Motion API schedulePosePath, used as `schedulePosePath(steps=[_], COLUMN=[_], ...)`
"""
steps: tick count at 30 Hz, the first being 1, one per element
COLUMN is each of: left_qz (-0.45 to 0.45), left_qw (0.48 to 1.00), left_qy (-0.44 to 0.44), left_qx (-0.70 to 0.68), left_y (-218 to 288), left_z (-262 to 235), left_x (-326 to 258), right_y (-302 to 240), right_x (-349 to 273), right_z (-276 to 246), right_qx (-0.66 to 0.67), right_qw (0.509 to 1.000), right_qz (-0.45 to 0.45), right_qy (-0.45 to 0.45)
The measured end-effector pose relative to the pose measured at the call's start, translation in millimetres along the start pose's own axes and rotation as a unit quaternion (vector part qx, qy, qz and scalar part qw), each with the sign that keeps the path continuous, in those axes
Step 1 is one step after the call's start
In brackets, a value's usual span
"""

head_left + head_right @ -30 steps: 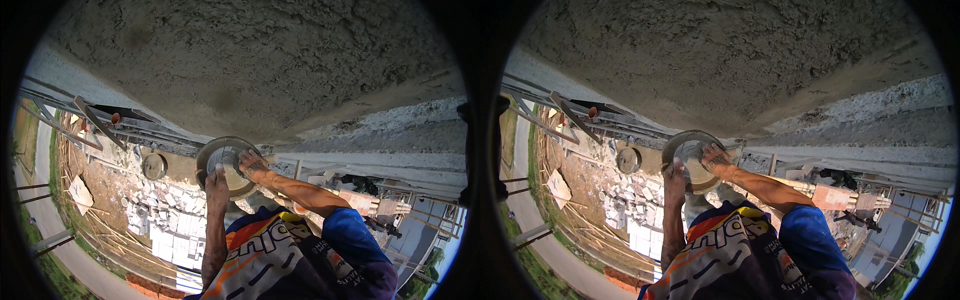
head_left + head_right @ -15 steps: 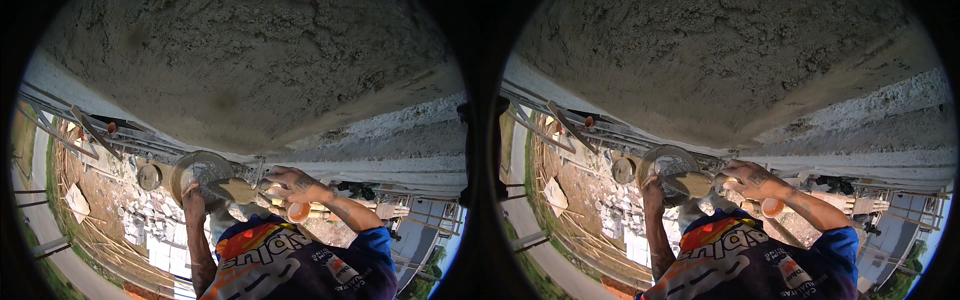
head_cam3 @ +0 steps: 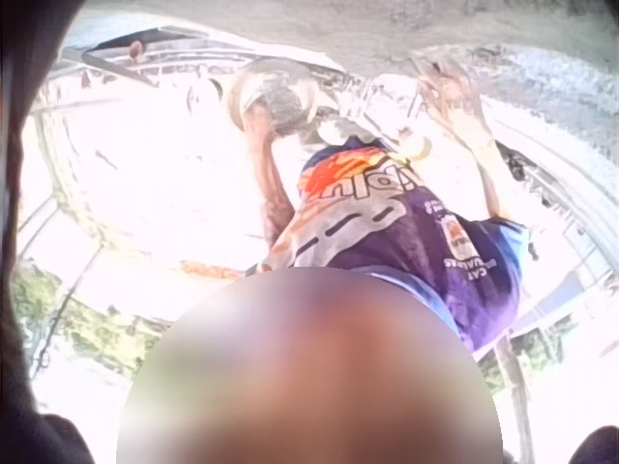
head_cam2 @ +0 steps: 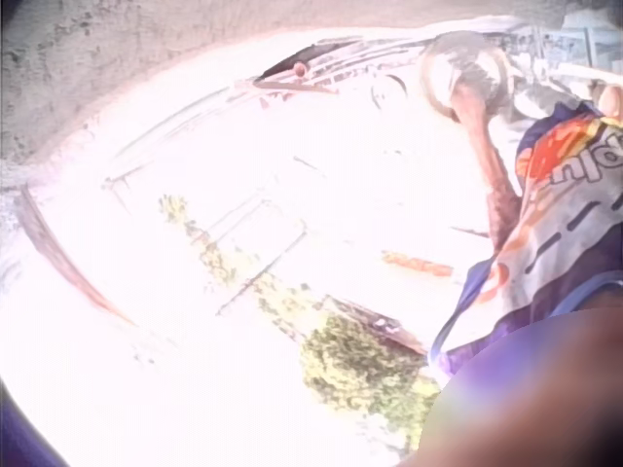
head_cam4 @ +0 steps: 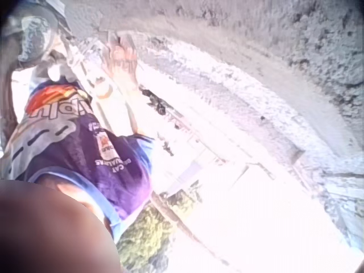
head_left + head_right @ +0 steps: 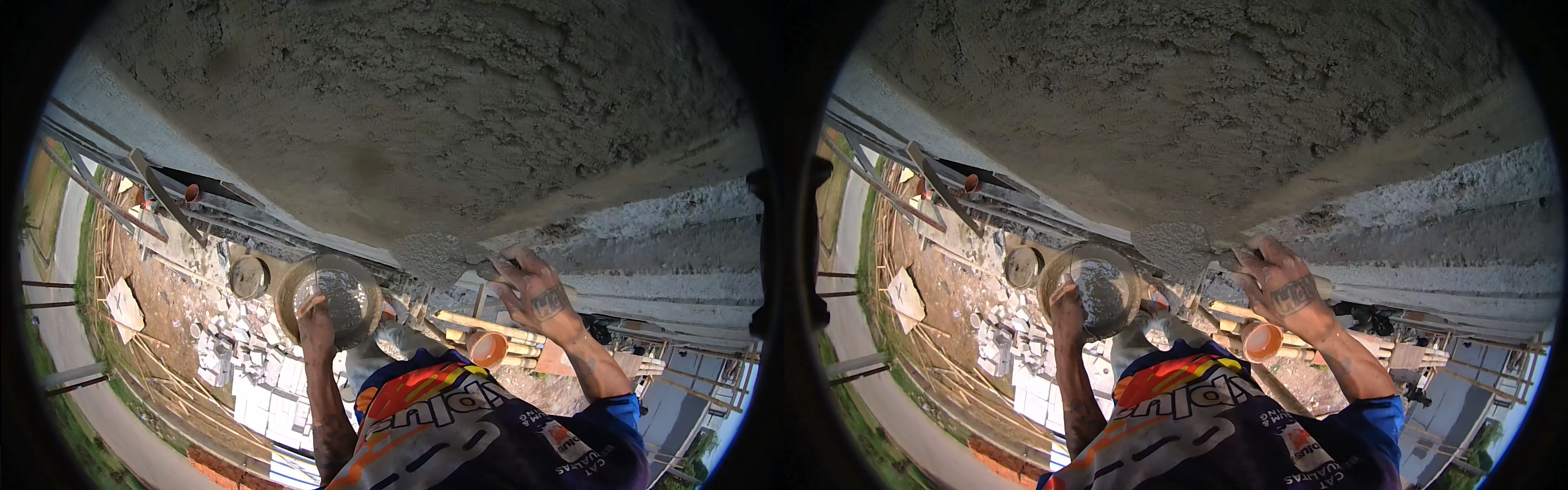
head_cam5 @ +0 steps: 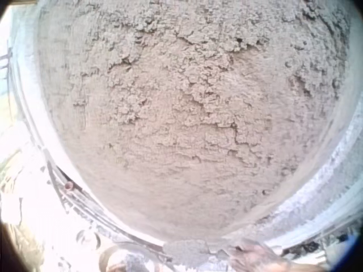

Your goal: The person scoops wet cement from a bucket with a trowel and applies it to a vertical wall surface, smoothing the layer repeatedly. The person then uses a wooden straightedge to level the applied cement along the wall edge.

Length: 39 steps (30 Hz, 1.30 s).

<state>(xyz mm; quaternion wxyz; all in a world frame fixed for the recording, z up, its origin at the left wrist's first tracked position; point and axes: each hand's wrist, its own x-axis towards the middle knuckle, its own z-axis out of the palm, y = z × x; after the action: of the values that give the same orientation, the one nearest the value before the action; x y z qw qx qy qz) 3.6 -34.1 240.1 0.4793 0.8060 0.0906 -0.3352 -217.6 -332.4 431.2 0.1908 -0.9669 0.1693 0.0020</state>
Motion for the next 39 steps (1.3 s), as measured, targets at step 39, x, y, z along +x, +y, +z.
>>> schedulePosePath(steps=[39], left_qz=[0.105], left_qw=[0.986], left_qy=[0.109], left_qx=[-0.072], left_y=[27.0], left_z=[-53.3], left_x=[-37.4], right_y=[-60.4], right_x=[55.5], right_z=[-30.4], right_qx=[0.019], right_qw=[0.998], right_qz=[-0.031], right_qy=[0.056])
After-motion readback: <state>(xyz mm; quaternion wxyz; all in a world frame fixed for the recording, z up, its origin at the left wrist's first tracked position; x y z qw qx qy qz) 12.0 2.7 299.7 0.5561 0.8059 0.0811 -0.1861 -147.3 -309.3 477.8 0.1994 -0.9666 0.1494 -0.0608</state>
